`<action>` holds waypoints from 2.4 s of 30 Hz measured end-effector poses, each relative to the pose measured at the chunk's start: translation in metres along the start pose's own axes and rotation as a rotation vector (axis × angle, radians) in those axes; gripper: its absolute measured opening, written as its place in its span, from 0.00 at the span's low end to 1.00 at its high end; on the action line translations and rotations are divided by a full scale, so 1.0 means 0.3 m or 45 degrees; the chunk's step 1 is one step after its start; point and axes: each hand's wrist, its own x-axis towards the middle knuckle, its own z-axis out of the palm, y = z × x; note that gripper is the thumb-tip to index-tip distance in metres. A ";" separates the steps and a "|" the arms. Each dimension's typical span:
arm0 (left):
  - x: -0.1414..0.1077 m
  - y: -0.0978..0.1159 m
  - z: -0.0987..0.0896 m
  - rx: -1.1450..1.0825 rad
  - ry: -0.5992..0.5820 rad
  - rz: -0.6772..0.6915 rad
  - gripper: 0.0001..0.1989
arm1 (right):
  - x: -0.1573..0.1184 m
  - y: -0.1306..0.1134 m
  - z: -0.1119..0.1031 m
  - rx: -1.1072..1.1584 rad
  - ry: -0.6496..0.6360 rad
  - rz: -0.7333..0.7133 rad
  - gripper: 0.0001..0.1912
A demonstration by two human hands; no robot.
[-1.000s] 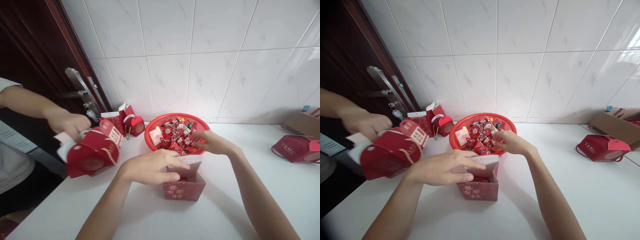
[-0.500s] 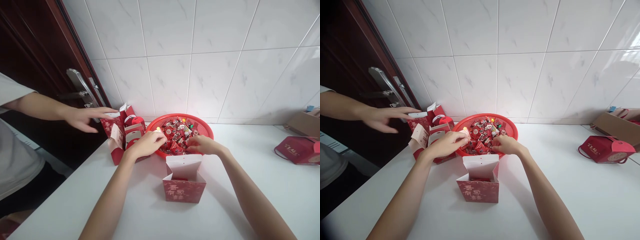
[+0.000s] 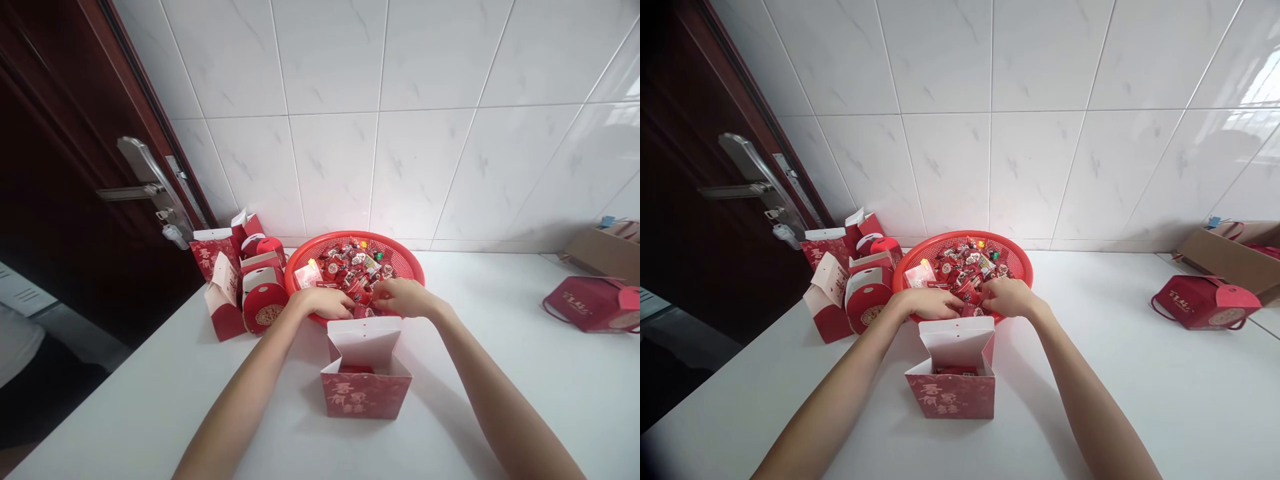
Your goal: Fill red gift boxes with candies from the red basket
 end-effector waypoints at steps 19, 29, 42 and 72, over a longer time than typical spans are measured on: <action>0.094 -0.082 -0.005 0.023 -0.145 0.176 0.26 | 0.011 -0.012 0.019 -0.089 -0.020 0.072 0.29; 0.112 -0.092 0.005 -0.163 -0.224 0.324 0.16 | 0.027 0.003 0.033 -0.090 0.005 0.020 0.23; 0.071 -0.106 0.004 -1.044 0.445 0.521 0.20 | 0.034 0.015 0.047 0.168 0.204 0.039 0.27; 0.046 -0.086 0.036 -1.260 0.750 0.537 0.36 | 0.052 0.001 0.064 1.501 0.485 -0.370 0.23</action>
